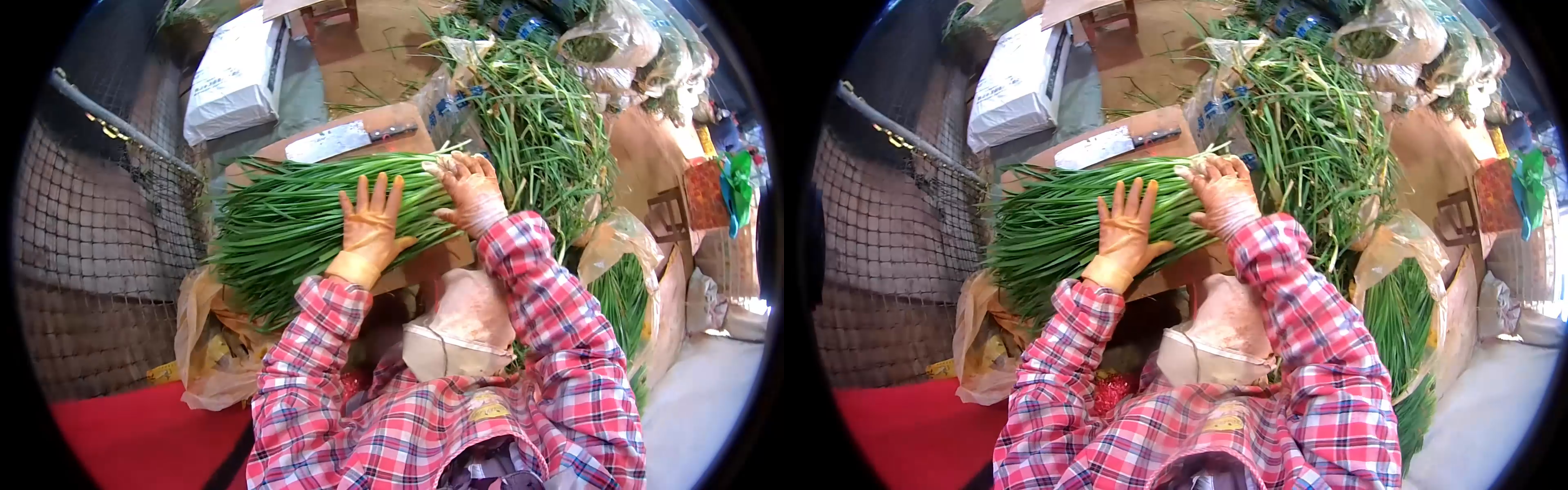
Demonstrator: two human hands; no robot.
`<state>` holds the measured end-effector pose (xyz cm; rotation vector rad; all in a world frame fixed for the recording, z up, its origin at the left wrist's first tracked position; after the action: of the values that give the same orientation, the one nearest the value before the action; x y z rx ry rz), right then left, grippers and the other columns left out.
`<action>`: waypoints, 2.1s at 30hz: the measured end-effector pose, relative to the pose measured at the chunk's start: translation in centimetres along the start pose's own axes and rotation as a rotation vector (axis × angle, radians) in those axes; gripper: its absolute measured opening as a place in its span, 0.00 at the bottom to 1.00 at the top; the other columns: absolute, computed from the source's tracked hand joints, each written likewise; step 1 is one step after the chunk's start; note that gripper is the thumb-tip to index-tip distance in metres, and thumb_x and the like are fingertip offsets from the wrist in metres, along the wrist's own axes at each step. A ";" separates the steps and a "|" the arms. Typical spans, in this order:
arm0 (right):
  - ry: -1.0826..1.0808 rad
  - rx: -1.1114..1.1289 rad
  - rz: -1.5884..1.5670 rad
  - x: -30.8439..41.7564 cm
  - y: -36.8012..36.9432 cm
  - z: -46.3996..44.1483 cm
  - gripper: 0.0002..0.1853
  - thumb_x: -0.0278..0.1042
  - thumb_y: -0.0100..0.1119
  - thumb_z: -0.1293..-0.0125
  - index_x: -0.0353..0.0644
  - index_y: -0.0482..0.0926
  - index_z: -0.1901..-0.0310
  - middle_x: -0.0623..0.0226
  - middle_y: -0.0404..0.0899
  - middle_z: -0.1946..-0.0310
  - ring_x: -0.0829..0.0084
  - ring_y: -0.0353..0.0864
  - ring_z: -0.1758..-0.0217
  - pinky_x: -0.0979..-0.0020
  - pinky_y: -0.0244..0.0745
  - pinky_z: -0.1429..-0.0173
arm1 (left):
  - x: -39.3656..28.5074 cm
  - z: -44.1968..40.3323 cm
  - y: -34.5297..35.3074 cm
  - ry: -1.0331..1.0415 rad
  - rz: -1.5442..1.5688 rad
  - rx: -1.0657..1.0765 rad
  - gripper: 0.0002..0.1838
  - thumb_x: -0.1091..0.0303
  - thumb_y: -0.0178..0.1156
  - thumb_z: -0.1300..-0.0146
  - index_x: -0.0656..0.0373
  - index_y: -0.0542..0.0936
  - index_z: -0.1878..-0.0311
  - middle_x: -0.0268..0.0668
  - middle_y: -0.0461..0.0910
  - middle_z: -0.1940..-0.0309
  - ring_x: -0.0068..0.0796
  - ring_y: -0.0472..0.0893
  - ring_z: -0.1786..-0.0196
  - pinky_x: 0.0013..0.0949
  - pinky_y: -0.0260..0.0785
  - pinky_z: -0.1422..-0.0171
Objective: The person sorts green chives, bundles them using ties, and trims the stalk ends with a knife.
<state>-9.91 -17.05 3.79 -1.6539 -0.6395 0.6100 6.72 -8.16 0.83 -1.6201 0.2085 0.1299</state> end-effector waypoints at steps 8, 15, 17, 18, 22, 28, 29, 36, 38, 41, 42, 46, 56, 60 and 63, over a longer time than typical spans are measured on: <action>-0.307 0.521 -0.058 5.1 1.2 6.8 0.10 0.37 0.50 0.42 0.52 0.81 0.61 0.66 0.82 0.69 0.63 0.82 0.62 0.63 0.75 0.60 | -0.4 -0.3 -0.4 -0.025 -0.053 0.069 0.56 0.45 0.69 0.60 0.52 0.50 0.30 0.43 0.51 0.31 0.52 0.50 0.29 0.63 0.42 0.32; -0.344 0.555 -0.016 6.1 4.5 6.9 0.08 0.38 0.56 0.47 0.49 0.82 0.66 0.65 0.81 0.69 0.66 0.82 0.61 0.62 0.74 0.59 | -0.6 -0.8 -0.3 -0.060 -0.088 0.035 0.48 0.51 0.66 0.52 0.49 0.51 0.30 0.41 0.56 0.32 0.50 0.55 0.30 0.60 0.47 0.32; -0.287 0.540 -0.102 5.5 4.4 7.2 0.10 0.43 0.57 0.46 0.51 0.82 0.65 0.64 0.81 0.70 0.63 0.81 0.62 0.60 0.74 0.61 | -0.7 -1.2 0.1 -0.070 -0.073 0.018 0.47 0.53 0.66 0.51 0.49 0.52 0.30 0.41 0.57 0.33 0.49 0.56 0.31 0.60 0.47 0.32; -0.282 0.542 -0.105 5.2 4.4 7.3 0.10 0.43 0.57 0.46 0.51 0.82 0.65 0.64 0.81 0.70 0.63 0.81 0.62 0.60 0.74 0.61 | -0.6 -1.3 0.3 -0.083 -0.057 0.000 0.45 0.55 0.66 0.51 0.49 0.54 0.31 0.40 0.58 0.33 0.49 0.57 0.32 0.59 0.48 0.32; 0.039 0.317 -0.514 4.5 1.3 6.5 0.08 0.41 0.55 0.44 0.51 0.80 0.66 0.64 0.80 0.69 0.61 0.80 0.62 0.61 0.73 0.59 | -0.4 -1.3 0.3 -0.038 0.009 -0.046 0.42 0.60 0.66 0.51 0.50 0.57 0.32 0.41 0.62 0.35 0.51 0.60 0.34 0.58 0.50 0.33; -0.061 -0.036 -0.431 4.7 0.6 3.1 0.07 0.43 0.58 0.46 0.53 0.80 0.70 0.72 0.76 0.64 0.64 0.75 0.56 0.62 0.70 0.55 | -0.5 -0.4 0.7 0.063 0.108 -0.097 0.43 0.64 0.67 0.54 0.55 0.59 0.34 0.46 0.63 0.37 0.54 0.59 0.34 0.59 0.49 0.33; -0.127 -0.105 -0.401 4.7 0.8 2.2 0.07 0.42 0.58 0.47 0.53 0.80 0.70 0.73 0.76 0.62 0.64 0.74 0.56 0.62 0.69 0.54 | 0.1 -0.2 1.1 0.080 0.182 -0.105 0.43 0.65 0.68 0.55 0.55 0.59 0.34 0.47 0.62 0.37 0.54 0.58 0.33 0.59 0.48 0.32; -0.023 -0.164 -0.674 6.5 2.5 -1.0 0.05 0.37 0.63 0.50 0.50 0.82 0.71 0.74 0.79 0.64 0.65 0.74 0.57 0.63 0.69 0.53 | 4.2 -1.5 -4.8 0.135 0.514 -0.294 0.26 0.76 0.61 0.51 0.59 0.72 0.45 0.49 0.73 0.46 0.52 0.68 0.40 0.42 0.60 0.35; -0.064 -0.179 -0.562 7.6 2.2 0.4 0.05 0.38 0.62 0.50 0.52 0.82 0.71 0.76 0.79 0.61 0.66 0.74 0.54 0.62 0.68 0.52 | 5.4 -3.9 -5.3 0.163 0.411 -0.322 0.21 0.78 0.56 0.47 0.59 0.74 0.47 0.49 0.72 0.46 0.53 0.69 0.41 0.43 0.61 0.35; -0.113 -0.161 -0.550 8.2 1.7 1.6 0.04 0.38 0.61 0.51 0.54 0.81 0.71 0.75 0.78 0.57 0.64 0.72 0.49 0.60 0.66 0.46 | 5.6 -7.8 -2.6 0.141 0.376 -0.336 0.19 0.79 0.54 0.46 0.60 0.74 0.48 0.50 0.72 0.46 0.54 0.69 0.42 0.43 0.61 0.35; -0.152 -0.164 -0.512 8.4 1.4 1.7 0.04 0.38 0.61 0.51 0.54 0.80 0.71 0.74 0.77 0.56 0.63 0.72 0.48 0.60 0.65 0.45 | 5.6 -9.0 -0.4 0.157 0.356 -0.377 0.18 0.74 0.54 0.44 0.57 0.75 0.48 0.49 0.74 0.47 0.53 0.69 0.42 0.47 0.59 0.35; -0.169 -0.261 -0.697 5.6 0.4 0.1 0.03 0.33 0.61 0.50 0.50 0.80 0.71 0.67 0.75 0.50 0.58 0.68 0.40 0.56 0.62 0.39 | 3.7 -8.2 3.7 0.101 0.153 -0.161 0.15 0.63 0.51 0.40 0.47 0.77 0.50 0.47 0.76 0.50 0.50 0.72 0.44 0.56 0.54 0.34; 0.072 0.062 -0.484 3.2 3.0 -1.5 0.09 0.40 0.58 0.48 0.48 0.83 0.69 0.64 0.75 0.47 0.61 0.62 0.34 0.56 0.53 0.33 | 1.5 -6.0 1.9 0.049 0.269 -0.163 0.08 0.65 0.52 0.40 0.56 0.79 0.66 0.43 0.78 0.73 0.47 0.79 0.68 0.46 0.70 0.63; 0.096 0.345 -0.541 1.9 3.7 -2.3 0.13 0.47 0.54 0.41 0.49 0.80 0.61 0.64 0.69 0.42 0.62 0.58 0.32 0.45 0.38 0.29 | 2.1 -5.8 2.7 0.061 0.346 -0.209 0.08 0.66 0.53 0.40 0.54 0.80 0.65 0.44 0.78 0.72 0.50 0.78 0.69 0.46 0.70 0.63; 0.097 0.346 -0.525 2.0 3.9 -2.1 0.17 0.50 0.51 0.39 0.49 0.79 0.57 0.61 0.74 0.49 0.61 0.66 0.38 0.49 0.47 0.31 | 2.4 -6.4 1.8 0.110 0.372 -0.158 0.07 0.66 0.53 0.41 0.56 0.80 0.64 0.45 0.78 0.72 0.49 0.78 0.68 0.46 0.70 0.63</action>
<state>-6.67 -17.69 0.25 -1.1225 -0.8085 0.2369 8.38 -14.81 -1.05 -1.7327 0.5965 0.3495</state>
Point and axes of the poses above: each hand's wrist, its own z-axis away from the middle knuckle, its own y-axis out of the palm, x = y × z, the point moved 1 cm from there along -z, towards the middle knuckle
